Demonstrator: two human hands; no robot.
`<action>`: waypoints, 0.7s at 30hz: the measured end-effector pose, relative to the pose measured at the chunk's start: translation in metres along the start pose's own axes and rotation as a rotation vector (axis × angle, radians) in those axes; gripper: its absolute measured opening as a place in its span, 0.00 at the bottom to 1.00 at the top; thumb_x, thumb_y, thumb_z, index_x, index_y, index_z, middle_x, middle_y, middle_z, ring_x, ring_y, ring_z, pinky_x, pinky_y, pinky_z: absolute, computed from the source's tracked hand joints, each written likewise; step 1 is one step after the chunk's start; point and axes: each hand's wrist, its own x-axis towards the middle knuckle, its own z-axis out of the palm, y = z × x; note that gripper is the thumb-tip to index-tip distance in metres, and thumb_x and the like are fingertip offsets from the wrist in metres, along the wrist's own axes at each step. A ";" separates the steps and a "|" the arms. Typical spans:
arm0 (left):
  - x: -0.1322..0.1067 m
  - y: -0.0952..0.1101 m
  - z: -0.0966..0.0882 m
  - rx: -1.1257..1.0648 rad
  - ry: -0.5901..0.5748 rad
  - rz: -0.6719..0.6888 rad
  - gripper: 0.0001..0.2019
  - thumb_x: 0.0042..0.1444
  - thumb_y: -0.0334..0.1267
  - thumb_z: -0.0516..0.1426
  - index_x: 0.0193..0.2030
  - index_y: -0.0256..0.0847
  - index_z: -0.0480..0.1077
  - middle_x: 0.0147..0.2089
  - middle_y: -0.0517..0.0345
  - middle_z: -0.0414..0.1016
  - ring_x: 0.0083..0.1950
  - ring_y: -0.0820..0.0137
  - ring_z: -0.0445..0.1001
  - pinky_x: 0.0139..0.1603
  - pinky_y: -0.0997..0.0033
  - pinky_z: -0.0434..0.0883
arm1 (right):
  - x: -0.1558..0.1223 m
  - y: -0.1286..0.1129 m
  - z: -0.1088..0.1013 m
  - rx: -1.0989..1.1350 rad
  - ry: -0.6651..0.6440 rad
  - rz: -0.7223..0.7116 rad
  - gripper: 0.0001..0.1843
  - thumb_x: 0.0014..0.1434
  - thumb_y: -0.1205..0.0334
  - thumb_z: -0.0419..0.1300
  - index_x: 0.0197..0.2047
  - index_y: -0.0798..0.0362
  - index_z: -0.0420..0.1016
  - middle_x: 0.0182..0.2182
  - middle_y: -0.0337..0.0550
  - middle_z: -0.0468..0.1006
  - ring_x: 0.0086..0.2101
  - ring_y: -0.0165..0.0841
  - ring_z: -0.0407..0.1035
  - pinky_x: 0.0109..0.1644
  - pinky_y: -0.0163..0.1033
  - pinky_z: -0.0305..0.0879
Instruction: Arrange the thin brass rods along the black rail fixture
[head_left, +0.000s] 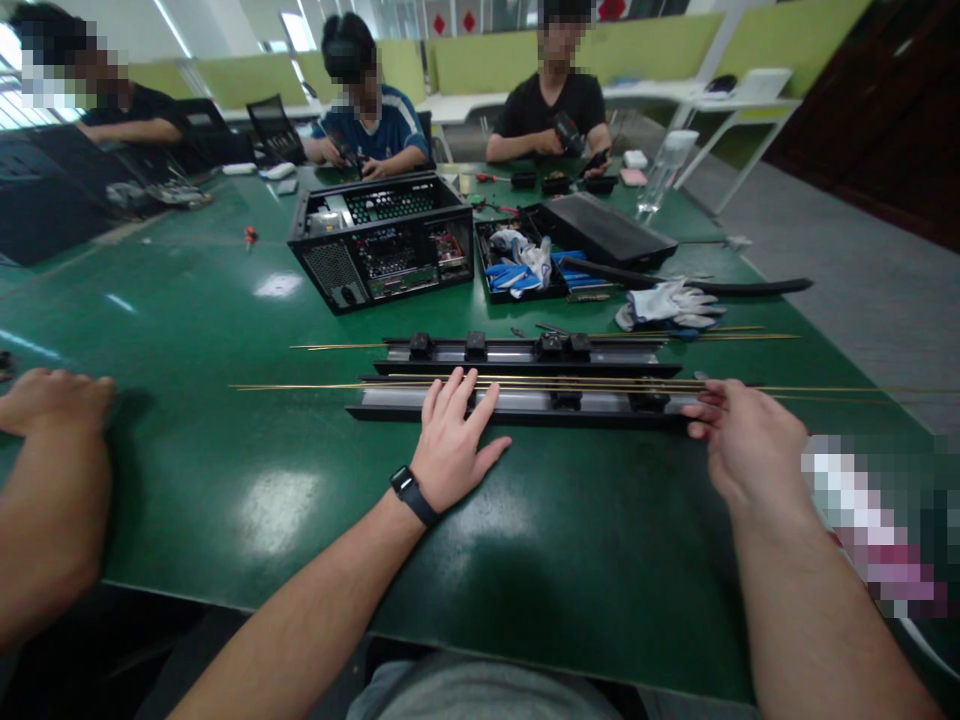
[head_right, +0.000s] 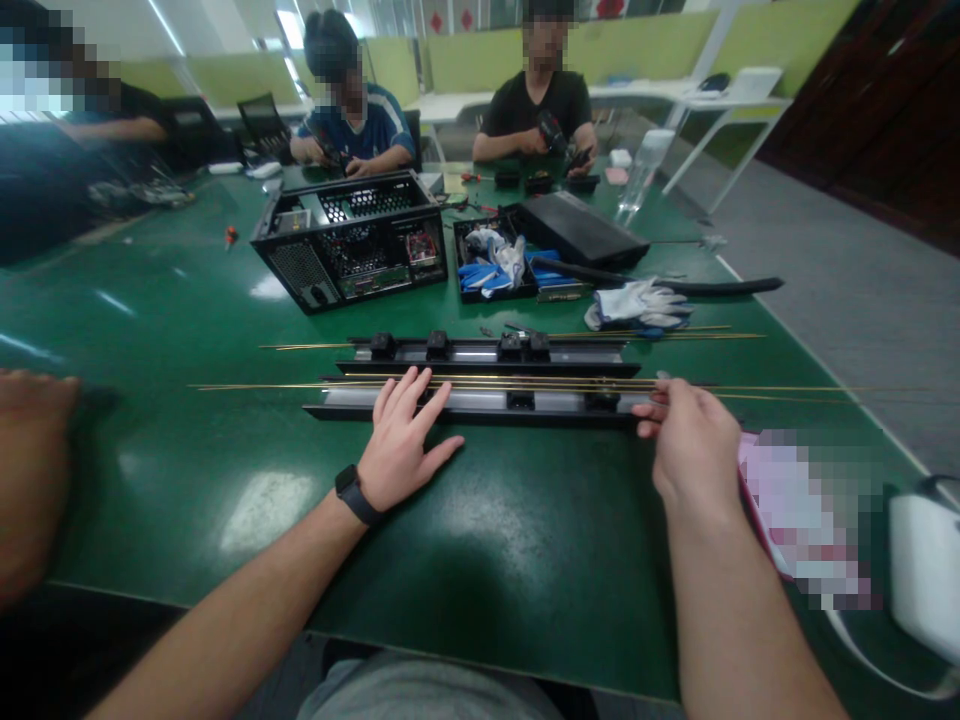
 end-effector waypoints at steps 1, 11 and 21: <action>0.000 0.000 0.000 -0.001 -0.003 -0.002 0.37 0.75 0.43 0.72 0.87 0.47 0.71 0.90 0.32 0.69 0.93 0.35 0.65 0.93 0.23 0.60 | 0.000 0.000 -0.001 -0.003 -0.014 0.000 0.13 0.66 0.57 0.77 0.38 0.53 0.79 0.38 0.44 0.84 0.26 0.29 0.78 0.20 0.27 0.64; 0.000 0.000 0.001 0.004 0.010 0.007 0.37 0.75 0.43 0.72 0.87 0.45 0.72 0.90 0.31 0.70 0.93 0.36 0.66 0.93 0.23 0.60 | -0.002 0.003 -0.001 -0.022 -0.061 0.004 0.12 0.69 0.56 0.75 0.37 0.54 0.83 0.32 0.44 0.81 0.26 0.30 0.76 0.20 0.27 0.62; -0.001 0.000 0.000 -0.012 -0.001 0.001 0.38 0.75 0.43 0.72 0.88 0.46 0.71 0.90 0.31 0.69 0.93 0.35 0.64 0.93 0.22 0.59 | -0.003 0.004 0.002 -0.036 -0.059 -0.025 0.12 0.66 0.54 0.74 0.36 0.53 0.82 0.32 0.43 0.81 0.26 0.29 0.76 0.20 0.27 0.62</action>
